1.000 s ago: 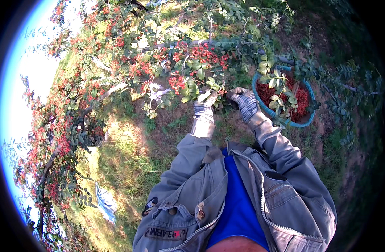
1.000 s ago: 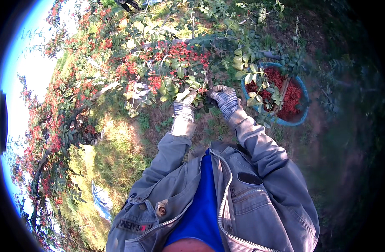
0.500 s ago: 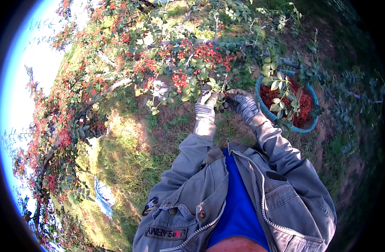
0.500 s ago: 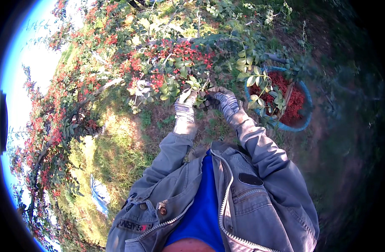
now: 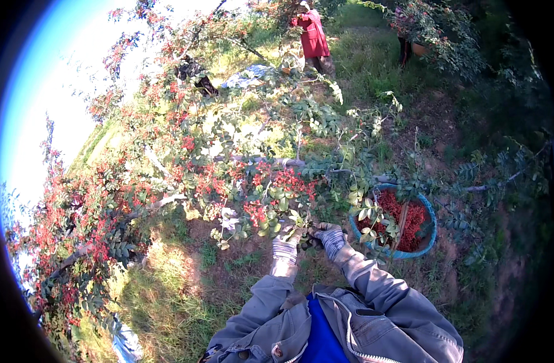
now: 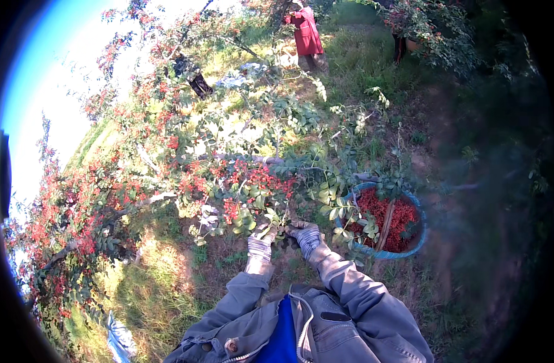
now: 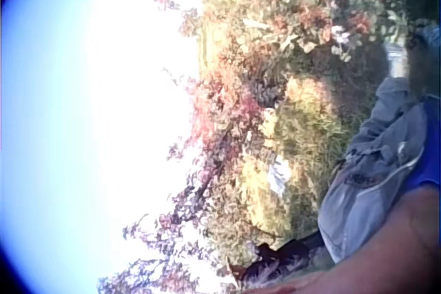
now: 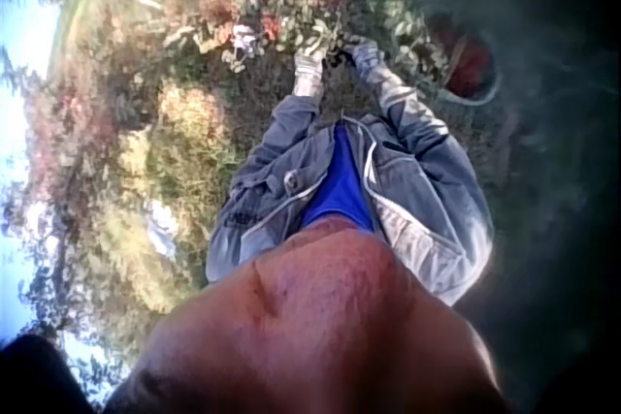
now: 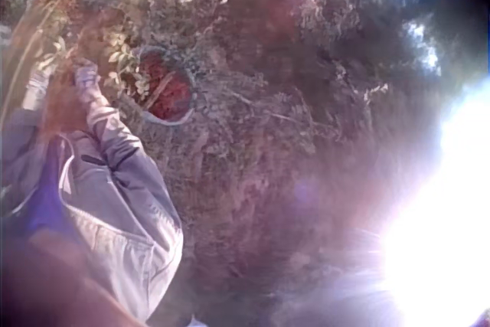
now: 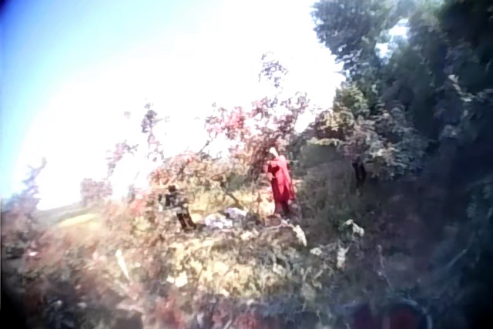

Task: The person picks clusters of red berries from tree branches by hand and drops them into a blue basket.

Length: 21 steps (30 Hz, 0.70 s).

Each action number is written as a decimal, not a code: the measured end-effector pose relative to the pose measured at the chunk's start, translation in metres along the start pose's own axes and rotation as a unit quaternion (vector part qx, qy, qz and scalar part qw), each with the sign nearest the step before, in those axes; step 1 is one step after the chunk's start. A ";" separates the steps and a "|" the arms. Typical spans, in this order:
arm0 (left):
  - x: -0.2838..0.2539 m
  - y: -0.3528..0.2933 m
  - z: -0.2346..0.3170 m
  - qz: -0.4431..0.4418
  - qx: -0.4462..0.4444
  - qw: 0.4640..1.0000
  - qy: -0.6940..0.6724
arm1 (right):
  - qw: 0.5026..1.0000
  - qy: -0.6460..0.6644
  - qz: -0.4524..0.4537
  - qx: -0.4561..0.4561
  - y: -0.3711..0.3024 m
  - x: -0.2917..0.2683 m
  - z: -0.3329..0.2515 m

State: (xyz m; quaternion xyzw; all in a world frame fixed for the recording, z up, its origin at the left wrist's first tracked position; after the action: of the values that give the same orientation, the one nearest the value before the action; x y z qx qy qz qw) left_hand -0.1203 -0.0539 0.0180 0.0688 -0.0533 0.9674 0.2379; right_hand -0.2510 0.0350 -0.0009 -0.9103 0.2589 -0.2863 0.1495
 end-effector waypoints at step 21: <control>0.001 0.004 0.034 0.031 0.052 0.990 0.125 | 0.994 -0.007 -0.006 -0.106 -0.022 -0.059 -0.011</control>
State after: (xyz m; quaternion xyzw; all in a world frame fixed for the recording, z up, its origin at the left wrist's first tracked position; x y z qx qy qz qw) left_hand -0.1194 -0.0615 0.0511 -0.0425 0.0250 0.9768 0.2084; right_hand -0.2908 0.0841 -0.0091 -0.9244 0.2817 -0.2518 0.0526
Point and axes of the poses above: each hand's wrist, its own y-axis towards the middle knuckle, its own x-axis out of the palm, z = x × y, the point moved 6 cm from there along y, towards the middle knuckle, and after that the axes turned 2 degrees about -y, right-handed, at the moved point
